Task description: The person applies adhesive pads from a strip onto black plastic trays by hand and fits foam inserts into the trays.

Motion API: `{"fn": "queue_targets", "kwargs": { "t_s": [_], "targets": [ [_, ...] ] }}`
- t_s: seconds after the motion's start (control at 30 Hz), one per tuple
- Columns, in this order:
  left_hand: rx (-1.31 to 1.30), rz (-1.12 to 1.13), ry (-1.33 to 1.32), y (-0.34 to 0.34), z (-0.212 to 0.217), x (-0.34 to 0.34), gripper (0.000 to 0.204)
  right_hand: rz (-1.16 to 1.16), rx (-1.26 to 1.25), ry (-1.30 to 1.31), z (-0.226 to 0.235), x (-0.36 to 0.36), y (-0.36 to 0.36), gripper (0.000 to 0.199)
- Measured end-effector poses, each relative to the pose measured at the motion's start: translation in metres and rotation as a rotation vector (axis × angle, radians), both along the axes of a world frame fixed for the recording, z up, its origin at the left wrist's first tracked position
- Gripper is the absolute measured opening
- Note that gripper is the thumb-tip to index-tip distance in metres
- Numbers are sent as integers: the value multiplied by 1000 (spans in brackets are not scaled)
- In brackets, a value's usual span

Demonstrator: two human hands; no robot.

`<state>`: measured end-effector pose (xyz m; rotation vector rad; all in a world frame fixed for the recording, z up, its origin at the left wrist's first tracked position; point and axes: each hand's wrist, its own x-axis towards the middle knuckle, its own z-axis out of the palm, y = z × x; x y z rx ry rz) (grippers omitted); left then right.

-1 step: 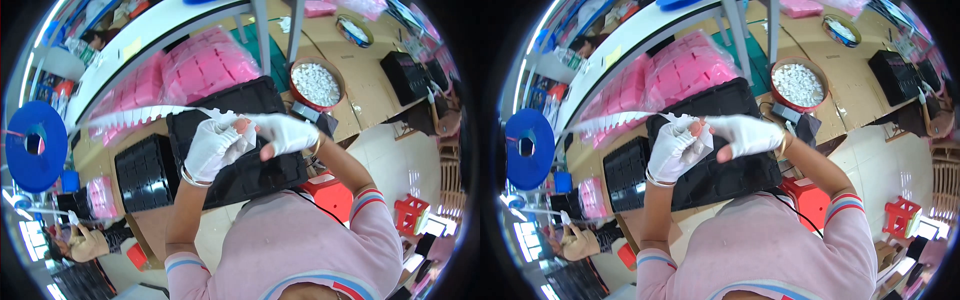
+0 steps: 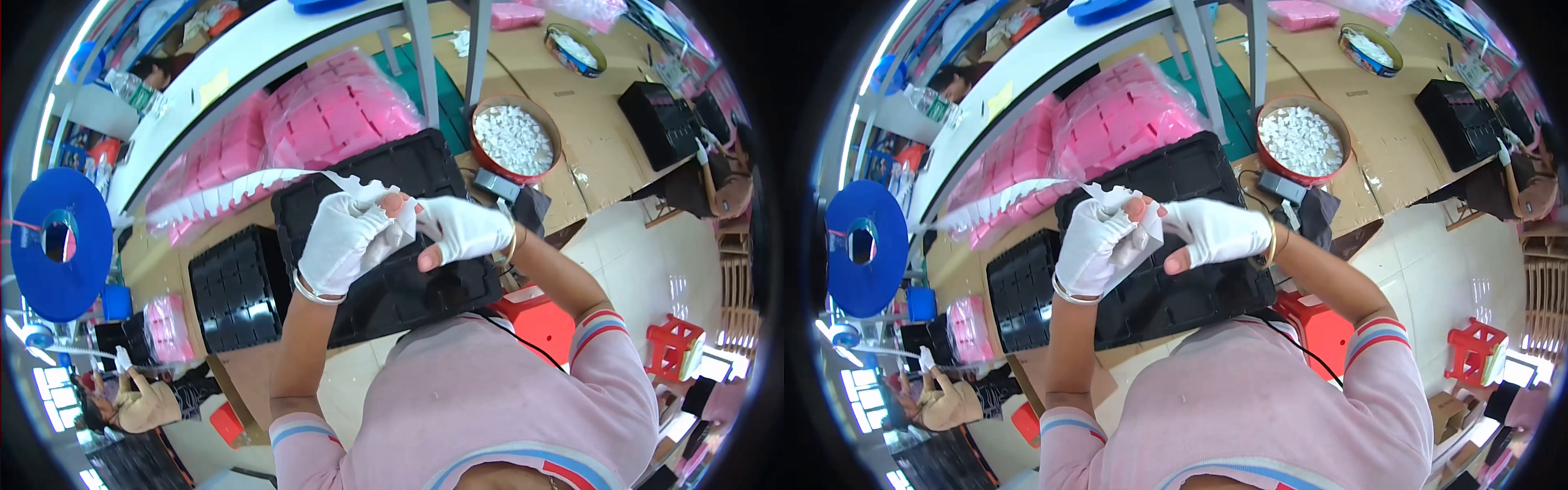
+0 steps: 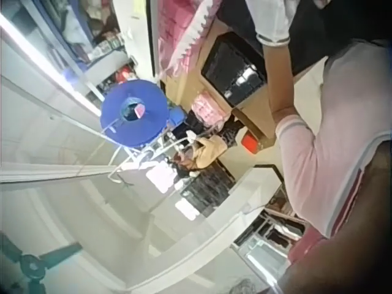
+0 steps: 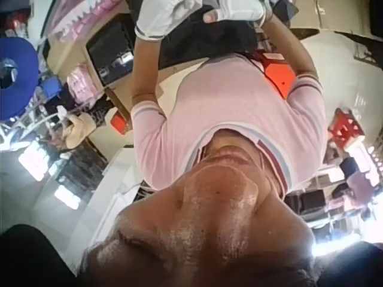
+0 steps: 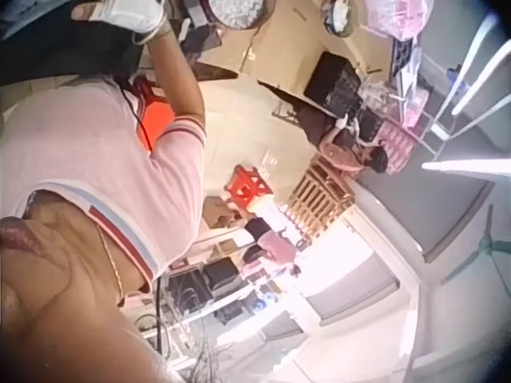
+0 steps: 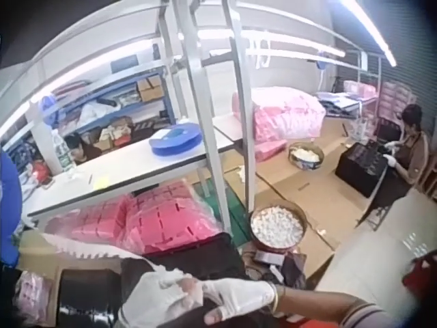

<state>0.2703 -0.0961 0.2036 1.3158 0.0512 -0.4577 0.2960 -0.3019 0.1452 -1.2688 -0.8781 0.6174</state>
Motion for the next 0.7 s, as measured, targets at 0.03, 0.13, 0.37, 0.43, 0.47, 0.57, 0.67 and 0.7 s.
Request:
{"fn": "queue_targets", "kwargs": {
  "t_s": [0.03, 0.13, 0.37, 0.43, 0.47, 0.57, 0.67, 0.7],
  "targets": [
    [27, 54, -33, -11, 6, 4, 23, -20, -10, 72, 1, -2, -4, 77],
    [314, -106, -135, -5, 20, 16, 22, -155, -85, 220, -11, -1, -24, 43],
    [461, -225, -589, 2, -30, 49, 18, -314, -215, 311, -11, 11, -55, 27],
    [474, -262, -926, 2, -48, 66, 8, -445, -228, 0, -21, 20, -58, 22],
    [347, -253, -712, 5, -60, 68, 6, -496, -302, -271, -14, 25, -60, 22],
    [712, -346, -1156, 9, -85, 102, 14, -651, -452, -652, -16, 43, -62, 23],
    [862, -375, -1350, 0, -97, 129, 10, -675, -478, -738, -33, 62, -60, 21],
    [890, -373, -1367, -3, -102, 136, 11, -669, -490, -745, -35, 66, -59, 19]
  ]
}}
